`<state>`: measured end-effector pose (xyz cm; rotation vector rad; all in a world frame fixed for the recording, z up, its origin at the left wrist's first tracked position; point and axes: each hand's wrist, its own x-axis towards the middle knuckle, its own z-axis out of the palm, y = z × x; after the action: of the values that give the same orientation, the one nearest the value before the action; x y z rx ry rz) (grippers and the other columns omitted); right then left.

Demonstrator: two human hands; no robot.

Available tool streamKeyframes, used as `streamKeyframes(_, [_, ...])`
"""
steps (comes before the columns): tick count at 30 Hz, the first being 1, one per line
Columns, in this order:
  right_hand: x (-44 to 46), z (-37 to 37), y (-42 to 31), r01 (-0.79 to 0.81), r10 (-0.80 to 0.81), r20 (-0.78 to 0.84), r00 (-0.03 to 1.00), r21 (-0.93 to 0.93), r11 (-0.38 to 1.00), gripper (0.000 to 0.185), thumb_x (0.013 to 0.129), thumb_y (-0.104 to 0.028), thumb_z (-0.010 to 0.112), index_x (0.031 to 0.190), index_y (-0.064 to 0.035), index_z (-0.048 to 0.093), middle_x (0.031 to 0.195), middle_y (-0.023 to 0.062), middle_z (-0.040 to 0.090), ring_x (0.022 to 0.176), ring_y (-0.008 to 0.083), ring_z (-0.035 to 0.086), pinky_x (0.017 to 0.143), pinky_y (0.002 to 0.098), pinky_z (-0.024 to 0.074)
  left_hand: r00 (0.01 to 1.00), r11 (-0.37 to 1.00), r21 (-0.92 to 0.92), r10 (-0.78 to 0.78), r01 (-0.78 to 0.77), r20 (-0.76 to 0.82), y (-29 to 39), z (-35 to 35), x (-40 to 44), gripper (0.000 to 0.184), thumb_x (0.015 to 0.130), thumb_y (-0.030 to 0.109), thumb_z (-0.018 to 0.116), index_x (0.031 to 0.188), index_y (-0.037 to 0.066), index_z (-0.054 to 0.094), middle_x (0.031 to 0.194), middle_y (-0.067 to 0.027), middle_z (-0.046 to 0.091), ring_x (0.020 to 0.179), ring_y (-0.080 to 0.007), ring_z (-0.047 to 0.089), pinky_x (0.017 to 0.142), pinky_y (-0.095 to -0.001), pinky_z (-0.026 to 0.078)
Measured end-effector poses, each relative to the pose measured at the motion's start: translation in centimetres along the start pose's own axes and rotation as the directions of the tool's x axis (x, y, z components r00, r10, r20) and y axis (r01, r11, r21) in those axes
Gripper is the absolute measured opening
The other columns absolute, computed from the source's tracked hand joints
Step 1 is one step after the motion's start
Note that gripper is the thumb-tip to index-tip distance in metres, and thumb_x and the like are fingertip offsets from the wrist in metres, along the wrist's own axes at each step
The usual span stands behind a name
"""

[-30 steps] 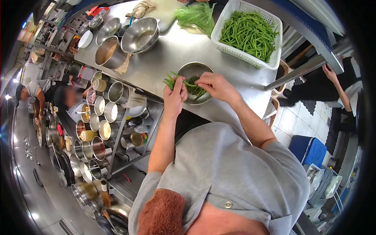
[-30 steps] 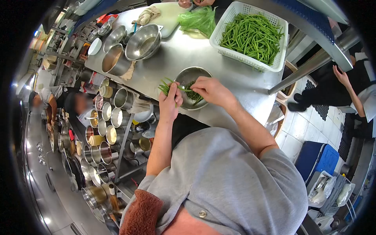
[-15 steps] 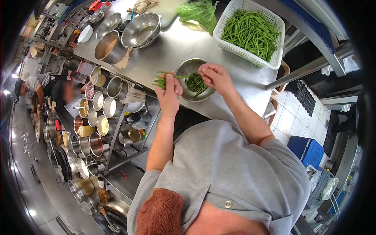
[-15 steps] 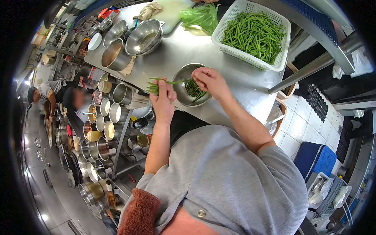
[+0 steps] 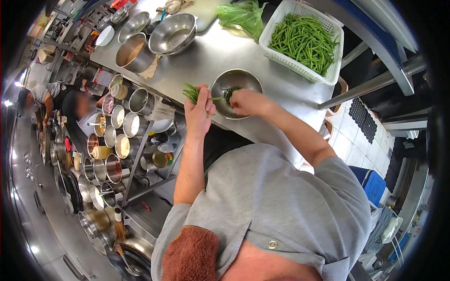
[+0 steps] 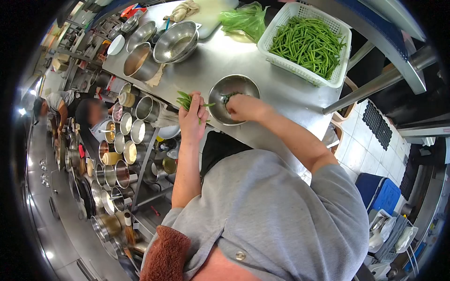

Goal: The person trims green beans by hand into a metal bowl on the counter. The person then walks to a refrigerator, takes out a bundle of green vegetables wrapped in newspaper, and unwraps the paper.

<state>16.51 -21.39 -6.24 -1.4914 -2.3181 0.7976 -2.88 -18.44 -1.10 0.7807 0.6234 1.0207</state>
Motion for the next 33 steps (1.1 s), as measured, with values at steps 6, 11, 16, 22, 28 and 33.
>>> streamKeyframes(6, [-2.2, -3.7, 0.2, 0.072, 0.129, -0.477, 0.87, 0.381, 0.922, 0.008, 0.077, 0.001, 0.063, 0.085, 0.0, 0.062, 0.076, 0.0061, 0.059, 0.064, 0.0127, 0.059, 0.058, 0.0282, 0.0489, 0.993, 0.677, 0.726, 0.088, -0.12, 0.081, -1.3, 0.8, 0.0, 0.017, 0.094, 0.016, 0.059, 0.091, 0.0, 0.065, 0.07, 0.0002, 0.058, 0.059, -0.0046, 0.048, 0.05, -0.0204, 0.036])
streamKeyframes(11, [-3.1, -3.7, 0.0, 0.255, 0.307, -0.47, 0.827, 0.802, 0.54, 0.006, 0.087, 0.003, 0.06, 0.092, 0.0021, 0.064, 0.078, 0.0051, 0.064, 0.068, 0.0112, 0.063, 0.06, 0.0238, 0.0523, 0.917, 0.448, 0.8, 0.19, -0.399, 0.351, -2.5, 3.2, 0.6, 0.021, 0.087, 0.014, 0.064, 0.101, -0.001, 0.066, 0.09, -0.0213, 0.066, 0.081, -0.0358, 0.063, 0.073, -0.0376, 0.049])
streamKeyframes(16, [-4.0, -4.2, -0.9, 0.191, 0.31, -0.45, 0.837, 0.773, 0.605, 0.011, 0.087, 0.001, 0.061, 0.097, 0.0031, 0.066, 0.084, 0.0089, 0.068, 0.072, 0.0126, 0.066, 0.061, 0.0255, 0.0535, 0.916, 0.309, 0.863, 0.121, -0.401, 0.382, -1.4, 3.1, 0.8, 0.02, 0.086, 0.012, 0.064, 0.1, -0.002, 0.066, 0.091, -0.0205, 0.066, 0.082, -0.0344, 0.064, 0.074, -0.0365, 0.049])
streamKeyframes(22, [-4.6, -5.1, -2.1, 0.098, 0.044, -0.475, 0.879, 0.27, 0.958, 0.012, 0.089, -0.002, 0.059, 0.097, 0.0051, 0.064, 0.081, 0.0098, 0.066, 0.067, 0.0109, 0.064, 0.059, 0.0245, 0.0517, 0.888, 0.242, 0.855, 0.099, -0.459, 0.449, -0.7, 2.5, 0.6, 0.02, 0.086, 0.012, 0.064, 0.099, -0.004, 0.065, 0.094, -0.021, 0.066, 0.083, -0.0344, 0.064, 0.074, -0.0359, 0.049])
streamKeyframes(28, [-2.6, -2.3, -1.3, 0.174, 0.429, -0.563, 0.706, 0.725, 0.666, 0.011, 0.088, -0.003, 0.059, 0.094, 0.005, 0.064, 0.074, 0.0077, 0.064, 0.064, 0.0115, 0.064, 0.057, 0.0238, 0.0515, 0.932, 0.335, 0.872, 0.182, -0.358, 0.313, -1.9, 2.1, 0.5, 0.019, 0.089, 0.014, 0.063, 0.097, -0.003, 0.065, 0.082, -0.0172, 0.066, 0.069, -0.0241, 0.062, 0.064, -0.0327, 0.047])
streamKeyframes(33, [-2.5, -2.1, -0.3, 0.02, 0.199, -0.7, 0.685, 0.291, 0.956, 0.013, 0.089, -0.008, 0.061, 0.097, 0.0012, 0.066, 0.079, 0.0073, 0.064, 0.067, 0.0126, 0.063, 0.062, 0.0281, 0.0498, 0.995, 0.827, 0.553, -0.085, 0.101, -0.056, -2.1, 0.7, 0.6, 0.02, 0.093, 0.019, 0.06, 0.096, -0.001, 0.062, 0.069, -0.002, 0.056, 0.053, -0.0054, 0.044, 0.046, -0.024, 0.034])
